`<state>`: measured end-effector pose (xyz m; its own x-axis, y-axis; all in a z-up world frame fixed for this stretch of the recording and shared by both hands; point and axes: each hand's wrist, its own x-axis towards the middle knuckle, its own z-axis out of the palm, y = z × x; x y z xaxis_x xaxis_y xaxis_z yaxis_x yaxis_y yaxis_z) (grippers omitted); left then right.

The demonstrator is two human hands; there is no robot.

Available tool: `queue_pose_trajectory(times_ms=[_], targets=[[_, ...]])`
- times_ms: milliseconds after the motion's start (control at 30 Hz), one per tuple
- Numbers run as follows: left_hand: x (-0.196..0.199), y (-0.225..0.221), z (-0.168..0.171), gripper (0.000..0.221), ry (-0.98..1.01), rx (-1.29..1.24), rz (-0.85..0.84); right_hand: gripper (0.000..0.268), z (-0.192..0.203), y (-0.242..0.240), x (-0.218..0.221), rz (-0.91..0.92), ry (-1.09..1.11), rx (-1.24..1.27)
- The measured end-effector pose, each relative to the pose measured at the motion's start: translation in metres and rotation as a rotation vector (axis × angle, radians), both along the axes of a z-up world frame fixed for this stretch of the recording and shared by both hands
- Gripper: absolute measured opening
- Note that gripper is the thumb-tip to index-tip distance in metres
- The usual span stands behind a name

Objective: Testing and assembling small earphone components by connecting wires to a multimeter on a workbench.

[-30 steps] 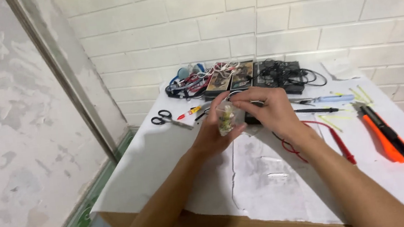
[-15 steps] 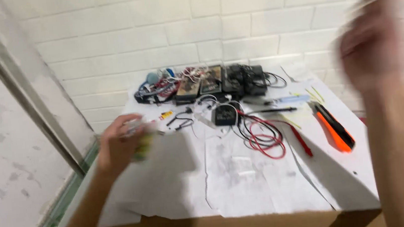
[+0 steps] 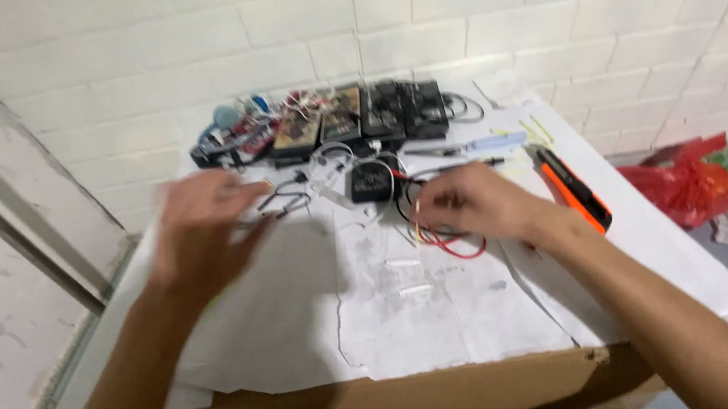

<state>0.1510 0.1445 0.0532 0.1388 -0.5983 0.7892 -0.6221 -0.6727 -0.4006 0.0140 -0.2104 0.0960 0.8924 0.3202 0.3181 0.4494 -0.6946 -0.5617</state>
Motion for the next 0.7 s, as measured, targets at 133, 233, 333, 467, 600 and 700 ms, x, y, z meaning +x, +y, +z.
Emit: queue_pose_trajectory(times_ms=[133,233,333,467,600,700], targets=[[-0.089,-0.086,0.034,0.036,0.951,0.089,-0.359,0.007,-0.018,0.008,-0.021,-0.017,0.144,0.422],[-0.085,-0.111,0.005,0.041,0.995,0.069,-0.67,0.01,-0.042,0.006,-0.025,0.127,-0.09,0.291],[-0.088,-0.114,-0.006,0.047,1.012,0.083,-0.549,0.006,-0.055,0.018,-0.035,0.126,-0.031,0.425],[-0.085,-0.114,-0.012,0.039,1.051,0.12,-0.619,0.01,-0.057,0.024,-0.038,0.155,-0.118,0.376],[-0.08,-0.115,-0.016,0.032,1.114,0.09,-0.645,0.009,-0.049,0.026,-0.042,0.166,-0.15,0.31],[-0.083,-0.112,-0.016,0.016,1.132,0.051,-0.69,0.007,-0.043,0.028,-0.043,0.108,-0.127,0.388]])
